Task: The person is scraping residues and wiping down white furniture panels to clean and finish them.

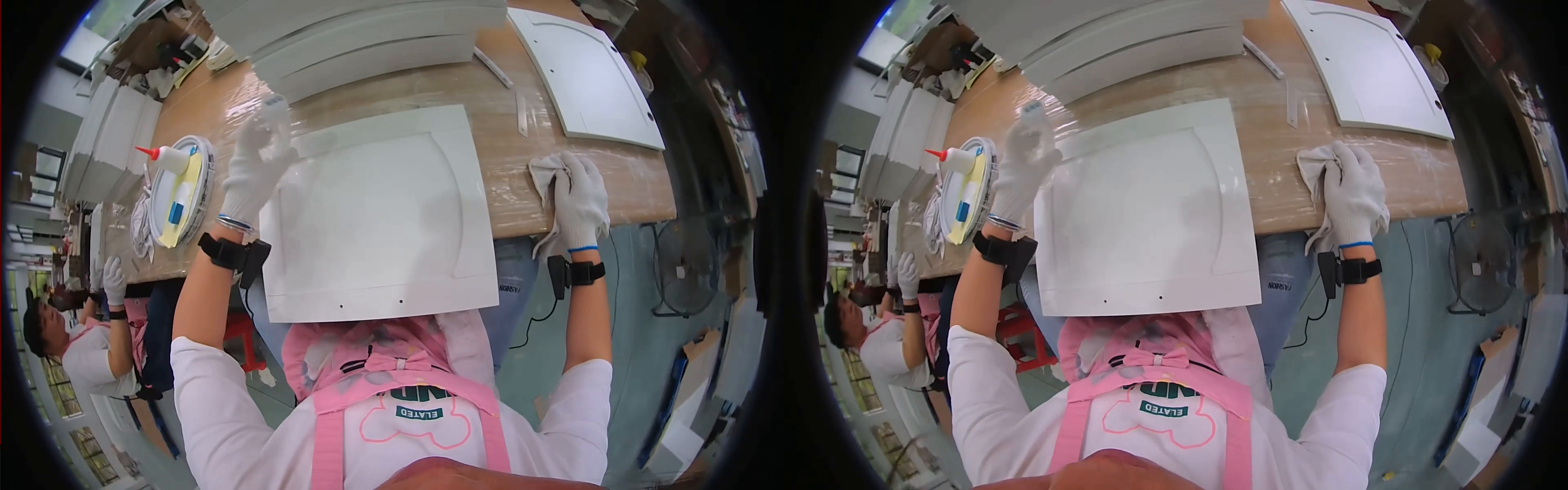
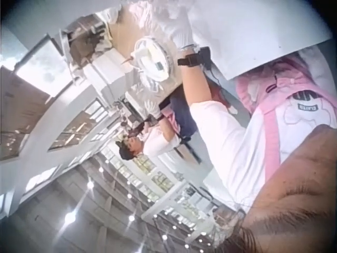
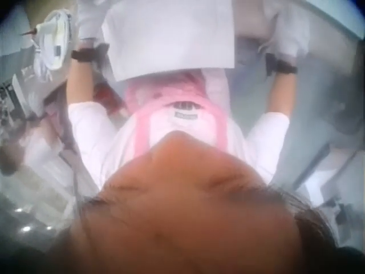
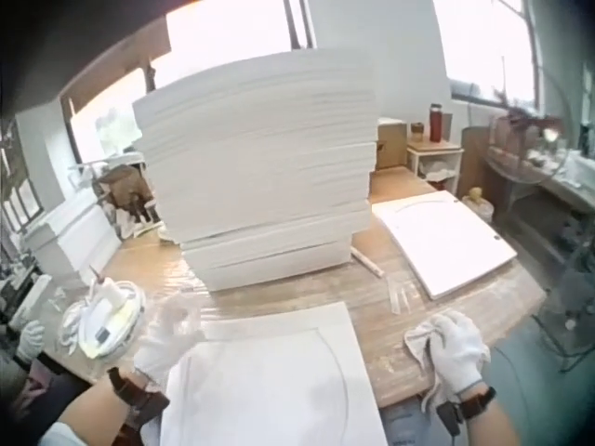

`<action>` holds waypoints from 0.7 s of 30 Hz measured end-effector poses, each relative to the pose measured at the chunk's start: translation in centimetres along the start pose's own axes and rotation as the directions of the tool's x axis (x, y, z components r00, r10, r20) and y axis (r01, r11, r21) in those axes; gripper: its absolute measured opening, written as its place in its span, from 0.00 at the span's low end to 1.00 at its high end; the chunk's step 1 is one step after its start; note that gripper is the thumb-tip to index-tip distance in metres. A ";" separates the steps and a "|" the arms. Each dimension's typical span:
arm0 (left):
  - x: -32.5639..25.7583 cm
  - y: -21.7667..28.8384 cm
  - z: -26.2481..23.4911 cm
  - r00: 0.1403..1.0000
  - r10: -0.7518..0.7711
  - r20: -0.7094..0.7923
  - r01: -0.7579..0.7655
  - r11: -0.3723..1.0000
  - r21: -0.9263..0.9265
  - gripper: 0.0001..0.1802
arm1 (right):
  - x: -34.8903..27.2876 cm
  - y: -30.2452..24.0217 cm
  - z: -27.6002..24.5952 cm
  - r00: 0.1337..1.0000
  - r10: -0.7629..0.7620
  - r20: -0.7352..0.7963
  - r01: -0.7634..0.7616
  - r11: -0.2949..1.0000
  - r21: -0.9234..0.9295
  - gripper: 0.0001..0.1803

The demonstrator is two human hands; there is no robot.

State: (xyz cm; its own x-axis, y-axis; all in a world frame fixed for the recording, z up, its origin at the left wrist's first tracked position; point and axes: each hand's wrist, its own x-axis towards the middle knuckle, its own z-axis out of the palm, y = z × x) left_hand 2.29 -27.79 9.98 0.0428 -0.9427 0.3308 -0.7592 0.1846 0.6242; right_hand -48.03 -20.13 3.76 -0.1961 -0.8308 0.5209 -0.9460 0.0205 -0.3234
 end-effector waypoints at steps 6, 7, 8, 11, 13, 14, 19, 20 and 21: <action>3.4 -7.8 -6.9 0.938 -0.287 -0.195 0.259 0.953 -0.156 0.40 | 0.5 -1.8 -1.2 0.992 0.011 0.129 -0.014 1.000 0.019 0.14; 3.2 -10.6 -8.2 0.925 -0.318 -0.206 0.294 0.945 -0.140 0.40 | 0.7 -2.2 -1.0 0.992 0.008 0.129 -0.007 1.000 -0.006 0.14; 2.8 -12.0 -8.2 0.927 -0.328 -0.184 0.300 0.940 -0.163 0.40 | 0.8 -2.5 -0.6 0.993 0.016 0.115 -0.016 1.000 0.000 0.13; 0.3 -13.8 -7.4 0.951 -0.233 -0.204 0.145 0.917 -0.371 0.41 | 1.0 -1.5 0.4 0.988 0.045 0.145 -0.047 0.999 0.009 0.11; -2.1 -14.0 -7.5 0.948 -0.296 -0.115 0.177 0.793 -0.583 0.43 | 0.8 -1.3 -0.6 0.981 0.061 0.184 -0.066 0.998 0.020 0.11; -3.5 -12.2 -7.3 0.925 -0.372 -0.074 0.296 0.828 -0.476 0.44 | 0.3 -1.3 -1.6 0.978 0.094 0.185 -0.111 0.990 0.083 0.11; -15.8 -1.6 -6.2 0.962 -0.033 0.270 0.033 0.999 0.003 0.45 | -4.4 -10.8 -7.9 0.829 -0.017 0.559 -0.227 0.903 0.364 0.15; -16.7 -1.6 -5.9 0.963 -0.031 0.268 0.036 0.999 -0.015 0.45 | -6.6 -11.4 -7.7 0.877 -0.184 0.445 0.027 0.941 0.337 0.14; -17.3 -1.6 -5.6 0.948 0.003 0.318 -0.071 0.977 0.203 0.45 | -8.2 -11.6 -7.0 0.868 -0.365 0.336 0.276 0.918 0.284 0.12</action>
State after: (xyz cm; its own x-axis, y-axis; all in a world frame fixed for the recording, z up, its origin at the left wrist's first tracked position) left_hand 6.41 -10.20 7.22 -0.1684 -0.9816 0.0904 -0.8762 0.1911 0.4424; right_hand -37.24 -9.64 8.76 0.2618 -0.9157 0.3050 -0.8496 -0.3686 -0.3773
